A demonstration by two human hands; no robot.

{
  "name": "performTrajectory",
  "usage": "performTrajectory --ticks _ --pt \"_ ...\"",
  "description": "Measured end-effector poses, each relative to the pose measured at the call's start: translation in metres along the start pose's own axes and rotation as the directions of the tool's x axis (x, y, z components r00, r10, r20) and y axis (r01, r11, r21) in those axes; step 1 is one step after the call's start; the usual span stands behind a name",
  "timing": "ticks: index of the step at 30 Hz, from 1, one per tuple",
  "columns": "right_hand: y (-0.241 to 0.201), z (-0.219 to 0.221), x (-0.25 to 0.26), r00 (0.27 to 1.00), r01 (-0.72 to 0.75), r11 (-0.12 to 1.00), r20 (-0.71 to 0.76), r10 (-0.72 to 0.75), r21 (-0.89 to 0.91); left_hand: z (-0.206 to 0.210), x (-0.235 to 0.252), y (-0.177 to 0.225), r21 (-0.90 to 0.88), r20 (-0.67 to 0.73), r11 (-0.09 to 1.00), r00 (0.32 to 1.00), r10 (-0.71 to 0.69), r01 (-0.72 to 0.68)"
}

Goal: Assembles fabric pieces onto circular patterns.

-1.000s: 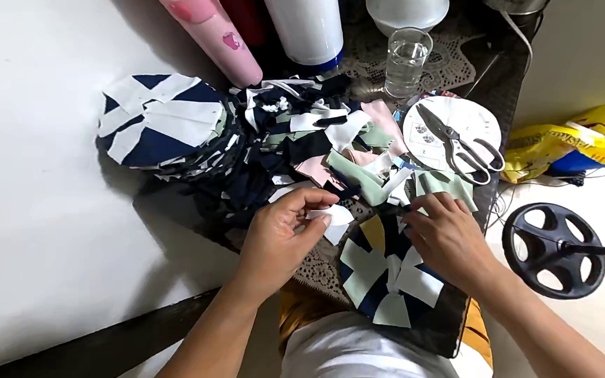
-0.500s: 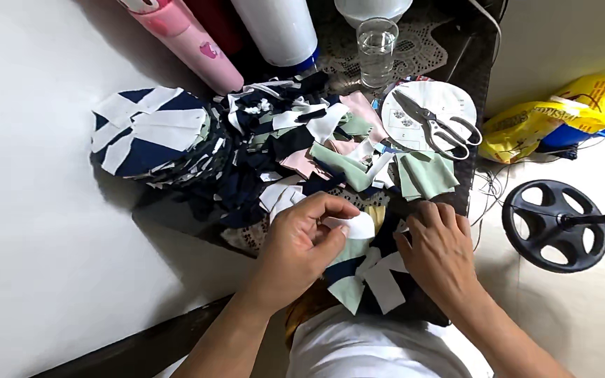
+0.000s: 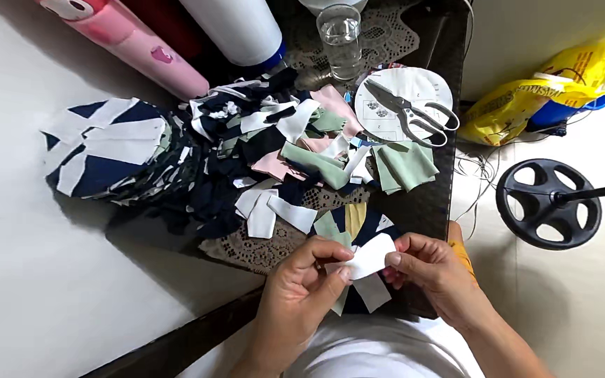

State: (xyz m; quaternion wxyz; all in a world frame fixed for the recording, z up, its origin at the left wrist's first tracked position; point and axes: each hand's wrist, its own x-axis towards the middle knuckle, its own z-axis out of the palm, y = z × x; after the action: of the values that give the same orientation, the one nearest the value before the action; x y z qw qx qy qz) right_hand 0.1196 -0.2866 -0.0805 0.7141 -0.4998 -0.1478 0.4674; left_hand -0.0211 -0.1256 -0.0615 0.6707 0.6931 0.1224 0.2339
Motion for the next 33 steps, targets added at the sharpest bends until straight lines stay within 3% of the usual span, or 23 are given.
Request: performTrajectory --ticks 2,5,8,11,18,33 --pt "0.002 -0.005 0.004 0.992 0.099 0.92 -0.04 -0.123 -0.378 0.005 -0.009 -0.009 0.064 -0.073 0.995 0.995 -0.073 0.078" --pt "0.002 -0.008 0.008 0.978 0.141 0.613 0.012 -0.209 -0.777 0.01 -0.019 -0.02 0.279 -0.126 0.949 0.985 -0.116 0.147" --pt "0.003 -0.007 0.013 0.958 0.15 0.349 0.049 -0.282 -0.925 0.016 -0.021 -0.026 0.514 -0.116 0.85 0.991 -0.066 0.117" --pt "-0.004 -0.006 0.02 0.959 0.112 0.227 0.045 -0.281 -0.967 0.018 -0.018 -0.033 0.651 -0.061 0.758 0.998 0.007 0.034" --pt "-0.01 -0.007 0.035 0.974 0.046 0.106 0.021 -0.227 -0.993 0.019 0.001 -0.041 0.791 0.016 0.609 0.997 0.08 -0.061" --pt "-0.011 -0.011 0.045 0.975 0.027 0.068 0.011 -0.221 -0.997 0.022 0.004 -0.047 0.842 0.047 0.534 0.996 0.074 -0.079"
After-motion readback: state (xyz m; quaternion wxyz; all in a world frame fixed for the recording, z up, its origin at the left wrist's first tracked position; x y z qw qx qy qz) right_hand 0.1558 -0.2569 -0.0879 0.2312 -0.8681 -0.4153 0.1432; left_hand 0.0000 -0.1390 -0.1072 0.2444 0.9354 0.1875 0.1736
